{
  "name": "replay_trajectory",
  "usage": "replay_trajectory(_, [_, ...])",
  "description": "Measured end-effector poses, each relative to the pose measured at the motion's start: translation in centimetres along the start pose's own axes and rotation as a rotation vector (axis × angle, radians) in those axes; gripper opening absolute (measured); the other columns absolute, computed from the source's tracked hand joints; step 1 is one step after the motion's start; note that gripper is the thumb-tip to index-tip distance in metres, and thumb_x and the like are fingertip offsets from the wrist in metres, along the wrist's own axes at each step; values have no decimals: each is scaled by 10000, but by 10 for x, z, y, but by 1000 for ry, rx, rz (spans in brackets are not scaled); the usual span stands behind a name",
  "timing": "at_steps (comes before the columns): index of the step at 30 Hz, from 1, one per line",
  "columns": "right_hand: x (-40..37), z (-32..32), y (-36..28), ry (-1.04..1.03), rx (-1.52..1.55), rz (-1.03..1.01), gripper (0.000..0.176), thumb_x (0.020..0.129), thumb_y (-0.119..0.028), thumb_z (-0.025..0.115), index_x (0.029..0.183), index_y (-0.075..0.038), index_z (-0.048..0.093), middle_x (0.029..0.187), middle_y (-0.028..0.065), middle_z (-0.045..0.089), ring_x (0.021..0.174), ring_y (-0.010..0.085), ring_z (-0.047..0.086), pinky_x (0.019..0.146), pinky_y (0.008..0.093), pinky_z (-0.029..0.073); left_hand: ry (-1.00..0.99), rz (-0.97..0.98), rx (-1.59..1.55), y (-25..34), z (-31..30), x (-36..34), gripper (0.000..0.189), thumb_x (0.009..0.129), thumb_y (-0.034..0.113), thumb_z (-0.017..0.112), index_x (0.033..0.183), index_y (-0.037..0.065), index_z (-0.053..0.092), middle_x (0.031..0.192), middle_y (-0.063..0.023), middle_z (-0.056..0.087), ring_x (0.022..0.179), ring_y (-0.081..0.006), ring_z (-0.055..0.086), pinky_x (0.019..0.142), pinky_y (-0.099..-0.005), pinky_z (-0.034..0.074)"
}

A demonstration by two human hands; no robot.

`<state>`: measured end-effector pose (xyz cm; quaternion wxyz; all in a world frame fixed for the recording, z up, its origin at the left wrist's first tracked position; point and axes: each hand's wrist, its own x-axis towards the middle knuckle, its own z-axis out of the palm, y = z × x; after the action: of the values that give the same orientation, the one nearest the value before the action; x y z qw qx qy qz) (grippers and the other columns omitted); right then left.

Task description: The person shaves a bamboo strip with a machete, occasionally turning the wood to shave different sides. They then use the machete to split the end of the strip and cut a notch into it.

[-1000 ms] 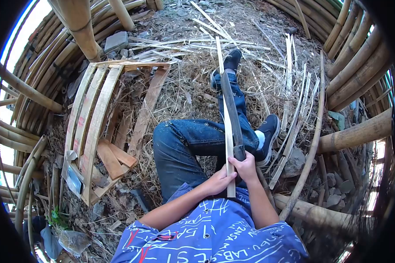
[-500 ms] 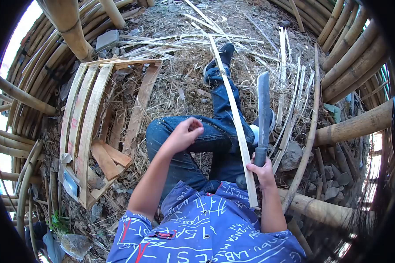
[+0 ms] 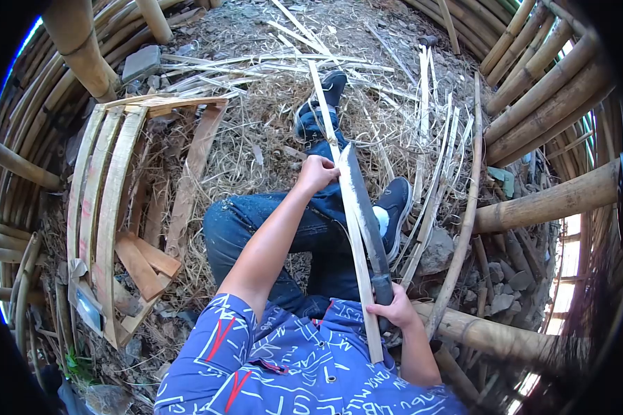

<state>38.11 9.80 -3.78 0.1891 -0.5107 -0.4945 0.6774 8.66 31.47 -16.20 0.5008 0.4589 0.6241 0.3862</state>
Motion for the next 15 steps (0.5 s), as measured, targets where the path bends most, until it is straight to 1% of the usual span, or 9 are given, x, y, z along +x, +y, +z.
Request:
replay_trajectory(2, [-1,-1,2,8,24,16,384,708,-85,860,998,-32,613,856,-8,624,764,80,596,702,243,507,-1,-46,-121,2,4,0,256,818,167,753,889,-77,722,715,-125,710,584,-154,684,564,-289,557])
replay_trajectory(3, [-2,-2,2,11,21,29,384,708,-85,860,998,-32,613,856,-8,624,764,80,596,702,243,507,-11,-135,-265,7,5,-1,193,847,124,734,832,-68,714,707,-120,703,564,-161,684,513,-286,565])
replay_trajectory(4, [-3,-3,2,28,28,40,388,710,-82,858,1004,-33,609,858,-4,629,762,82,602,701,243,510,-53,-169,-278,9,3,-2,200,889,137,709,842,-58,703,746,-117,707,600,-162,684,563,-290,590])
replay_trajectory(8, [-5,-5,6,58,103,84,402,716,-65,847,1025,-39,591,851,0,631,742,87,612,690,239,513,-70,-176,-211,11,0,0,222,894,158,713,834,-55,692,731,-106,694,579,-160,676,539,-289,583])
replay_trajectory(10, [-3,-11,13,67,92,83,411,716,-59,844,1035,-42,584,845,-3,626,733,85,606,685,237,510,-68,-172,-190,7,-3,1,230,899,162,709,833,-57,689,724,-102,689,570,-158,672,530,-289,581])
replay_trajectory(14, [1,-13,19,69,88,94,431,721,-51,837,1057,-52,567,828,-16,606,720,77,590,673,233,502,-46,-206,-285,-1,-12,-1,243,911,172,696,821,-52,669,705,-84,667,558,-163,666,519,-291,578])
replay_trajectory(15, [3,-12,19,62,95,93,421,716,-52,841,1039,-57,571,831,-18,601,725,74,585,678,232,499,-38,-216,-329,-2,-15,0,247,914,174,693,812,-49,659,700,-83,659,559,-170,667,520,-293,581])
